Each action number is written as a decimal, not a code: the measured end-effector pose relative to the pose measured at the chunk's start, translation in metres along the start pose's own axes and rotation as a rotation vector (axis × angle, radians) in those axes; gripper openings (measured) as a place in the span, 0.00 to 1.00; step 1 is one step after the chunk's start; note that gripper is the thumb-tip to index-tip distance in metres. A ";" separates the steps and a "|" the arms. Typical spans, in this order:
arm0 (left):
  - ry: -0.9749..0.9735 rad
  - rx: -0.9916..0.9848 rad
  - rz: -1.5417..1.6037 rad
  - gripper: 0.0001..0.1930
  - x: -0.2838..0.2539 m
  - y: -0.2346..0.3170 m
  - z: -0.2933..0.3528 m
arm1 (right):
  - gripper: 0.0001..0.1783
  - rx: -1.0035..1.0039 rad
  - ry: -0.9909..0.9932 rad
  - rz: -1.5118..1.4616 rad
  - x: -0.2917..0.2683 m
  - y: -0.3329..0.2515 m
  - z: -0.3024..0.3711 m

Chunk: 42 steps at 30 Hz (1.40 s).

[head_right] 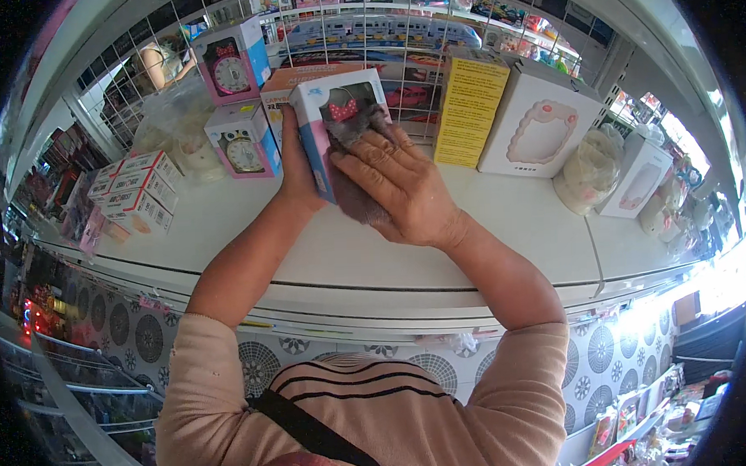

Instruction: Dusting and cleaning various gift boxes and containers on a retail store shelf using a cloth.

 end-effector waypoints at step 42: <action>0.299 -0.274 -0.288 0.31 -0.021 -0.031 0.002 | 0.17 -0.221 -0.224 0.051 0.020 -0.015 0.005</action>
Point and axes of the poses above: each hand's wrist, its own z-axis away from the middle knuckle, its own x-axis out of the palm, y = z × x, the point moved 3 cm from there along -z, towards the middle knuckle, and after that the axes turned 10 degrees about -z, right-handed, at the moved point
